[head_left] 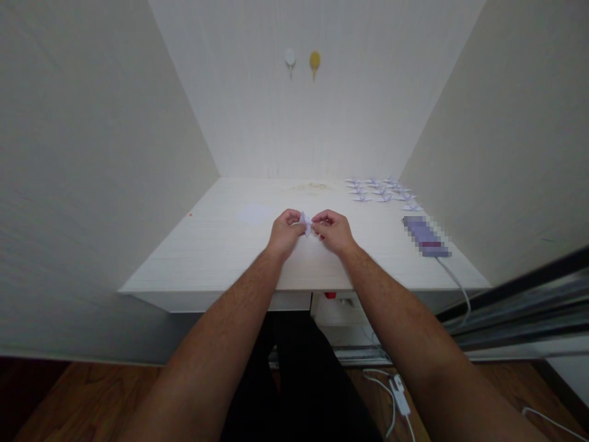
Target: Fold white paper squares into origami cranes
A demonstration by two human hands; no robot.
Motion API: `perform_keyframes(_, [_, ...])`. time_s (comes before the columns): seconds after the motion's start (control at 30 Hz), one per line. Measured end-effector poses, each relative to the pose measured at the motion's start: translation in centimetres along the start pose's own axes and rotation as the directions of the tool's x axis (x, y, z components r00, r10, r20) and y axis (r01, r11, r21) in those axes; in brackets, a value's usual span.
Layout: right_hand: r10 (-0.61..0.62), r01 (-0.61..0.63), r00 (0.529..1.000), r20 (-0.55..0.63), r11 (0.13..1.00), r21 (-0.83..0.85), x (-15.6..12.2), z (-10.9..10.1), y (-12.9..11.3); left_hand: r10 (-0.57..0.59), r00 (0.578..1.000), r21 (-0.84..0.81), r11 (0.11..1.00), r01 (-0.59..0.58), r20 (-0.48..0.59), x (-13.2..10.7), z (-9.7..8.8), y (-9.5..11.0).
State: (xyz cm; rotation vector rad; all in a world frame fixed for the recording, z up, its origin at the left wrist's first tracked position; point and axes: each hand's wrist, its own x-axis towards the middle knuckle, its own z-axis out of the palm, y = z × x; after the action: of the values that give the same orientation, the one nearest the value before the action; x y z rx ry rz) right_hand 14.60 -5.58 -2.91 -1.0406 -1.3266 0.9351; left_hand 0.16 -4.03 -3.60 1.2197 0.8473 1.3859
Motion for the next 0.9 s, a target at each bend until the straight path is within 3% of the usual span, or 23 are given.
perform_keyframes(0.53, [-0.038,0.039,0.999,0.016,0.996,-0.085,0.2,-0.1,1.0,0.015,0.999,0.025,1.000,-0.016,0.037,-0.1,0.1,0.0])
perform_keyframes(0.9, [-0.063,0.070,0.996,0.064,0.991,-0.113,0.1,-0.2,1.3,0.045,0.999,0.061,0.997,-0.045,0.001,-0.1,0.2,0.0])
